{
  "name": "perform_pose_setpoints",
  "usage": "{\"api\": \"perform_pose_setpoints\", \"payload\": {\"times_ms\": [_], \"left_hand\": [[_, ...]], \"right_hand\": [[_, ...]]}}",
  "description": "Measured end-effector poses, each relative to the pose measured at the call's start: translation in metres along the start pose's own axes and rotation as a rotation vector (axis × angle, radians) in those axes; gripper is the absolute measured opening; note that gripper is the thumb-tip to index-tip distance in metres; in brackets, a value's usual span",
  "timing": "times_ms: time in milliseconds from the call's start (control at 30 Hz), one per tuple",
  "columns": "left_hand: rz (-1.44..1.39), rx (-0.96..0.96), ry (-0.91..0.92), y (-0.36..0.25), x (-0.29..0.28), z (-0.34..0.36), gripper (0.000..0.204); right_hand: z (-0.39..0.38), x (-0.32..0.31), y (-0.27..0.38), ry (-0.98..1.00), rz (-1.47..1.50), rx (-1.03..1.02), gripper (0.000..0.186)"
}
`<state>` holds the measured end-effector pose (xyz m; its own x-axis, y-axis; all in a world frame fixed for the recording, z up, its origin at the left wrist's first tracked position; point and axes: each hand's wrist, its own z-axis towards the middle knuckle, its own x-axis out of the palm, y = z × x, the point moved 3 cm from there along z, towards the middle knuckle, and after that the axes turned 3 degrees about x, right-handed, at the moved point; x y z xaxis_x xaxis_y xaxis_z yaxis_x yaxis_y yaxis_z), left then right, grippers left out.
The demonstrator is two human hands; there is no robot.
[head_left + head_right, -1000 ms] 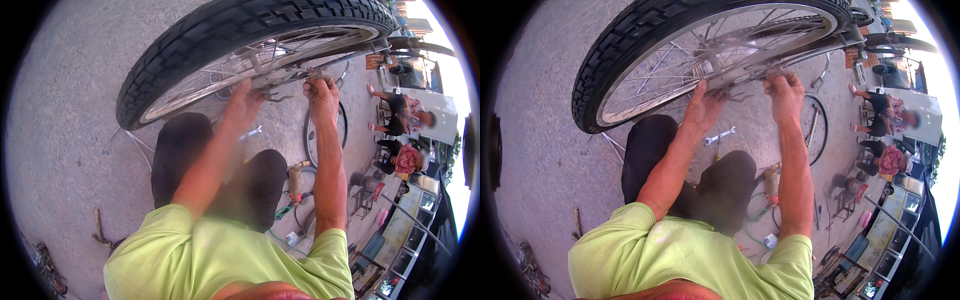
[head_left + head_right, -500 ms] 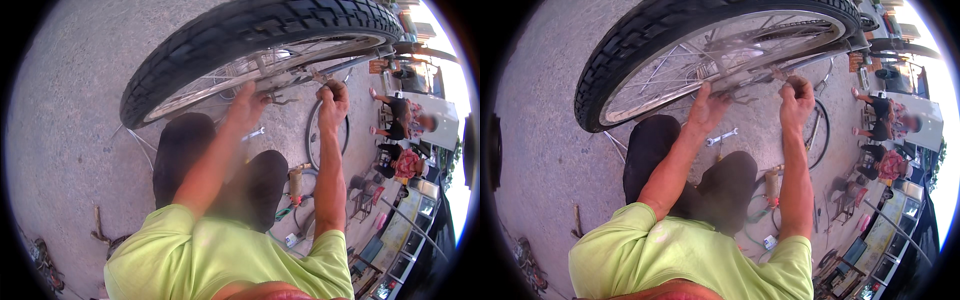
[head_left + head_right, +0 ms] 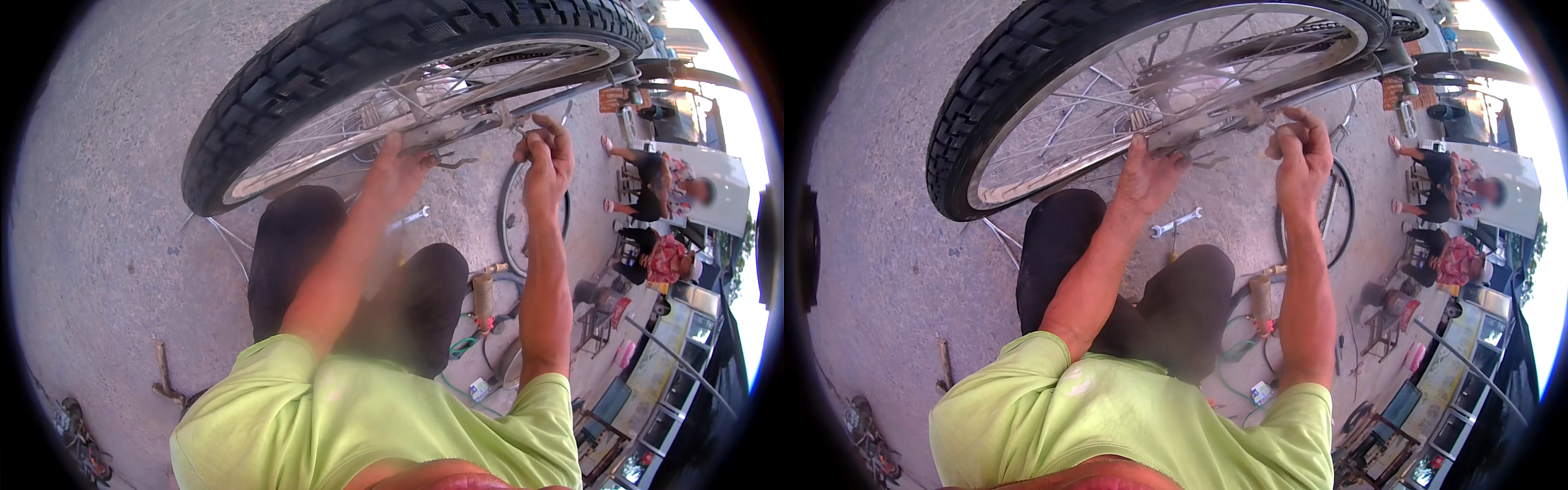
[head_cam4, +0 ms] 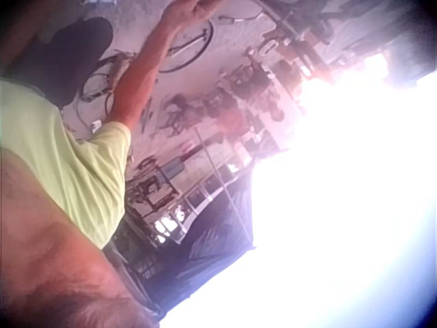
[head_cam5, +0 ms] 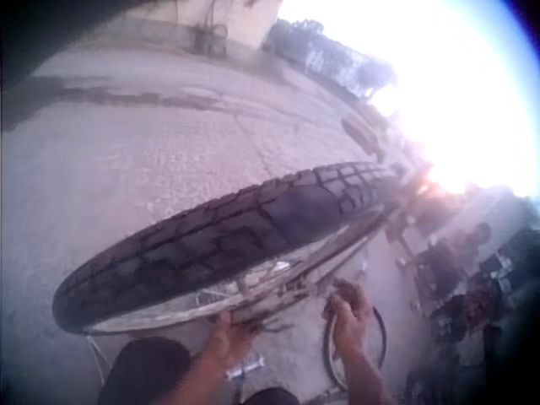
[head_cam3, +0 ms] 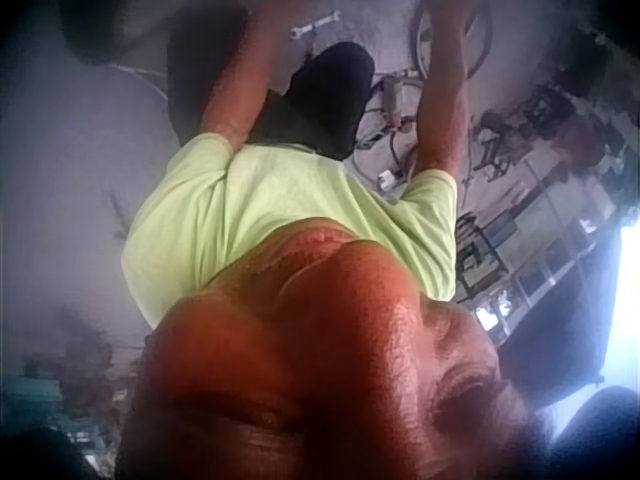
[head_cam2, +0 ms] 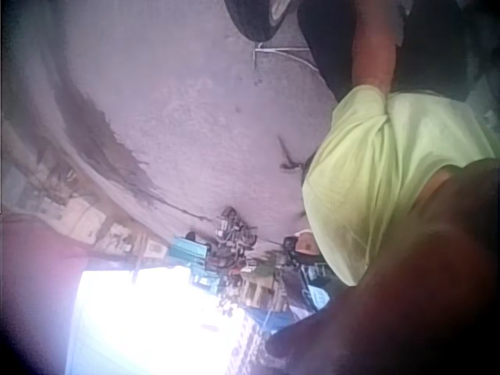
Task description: The person repairs an inverted bicycle by using a screwdriver and a wrench to work on the rear wheel hub and then checks the chain.
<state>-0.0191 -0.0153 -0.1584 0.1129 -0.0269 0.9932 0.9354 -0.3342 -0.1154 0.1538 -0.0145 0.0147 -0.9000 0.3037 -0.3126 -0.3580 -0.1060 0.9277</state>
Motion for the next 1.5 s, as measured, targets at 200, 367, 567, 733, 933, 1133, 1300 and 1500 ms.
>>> {"api": "perform_pose_setpoints", "payload": {"times_ms": [200, 367, 567, 733, 933, 1133, 1300, 1500], "left_hand": [[0.025, -0.001, -0.027, -0.001, 0.001, -0.001, 0.088], [0.077, 0.016, -0.059, -0.002, 0.005, -0.004, 0.087], [0.126, -0.037, -0.094, -0.004, -0.001, -0.004, 0.093], [0.177, -0.052, -0.075, -0.006, 0.007, -0.005, 0.099], [0.120, -0.023, -0.052, -0.007, 0.004, -0.006, 0.074], [0.142, -0.047, -0.042, -0.009, 0.001, -0.005, 0.091], [0.145, -0.045, -0.058, -0.008, 0.003, -0.005, 0.098], [0.155, -0.034, -0.063, -0.007, 0.005, -0.006, 0.094]], "right_hand": [[-0.006, -0.012, 0.006, 0.018, -0.024, -0.064, 0.018], [-0.015, -0.027, -0.022, -0.101, 0.186, 0.185, 0.020], [-0.006, -0.015, -0.046, -0.029, 0.205, 0.436, 0.037], [-0.006, 0.011, -0.033, 0.028, -0.052, 0.396, 0.044], [-0.010, 0.005, -0.019, 0.055, -0.245, 0.300, 0.032], [0.007, 0.004, 0.051, 0.049, -0.038, -0.013, 0.030], [0.035, 0.020, 0.054, 0.220, -0.483, 0.120, 0.033], [0.065, 0.021, 0.061, 0.399, -0.774, 0.113, 0.043]]}}
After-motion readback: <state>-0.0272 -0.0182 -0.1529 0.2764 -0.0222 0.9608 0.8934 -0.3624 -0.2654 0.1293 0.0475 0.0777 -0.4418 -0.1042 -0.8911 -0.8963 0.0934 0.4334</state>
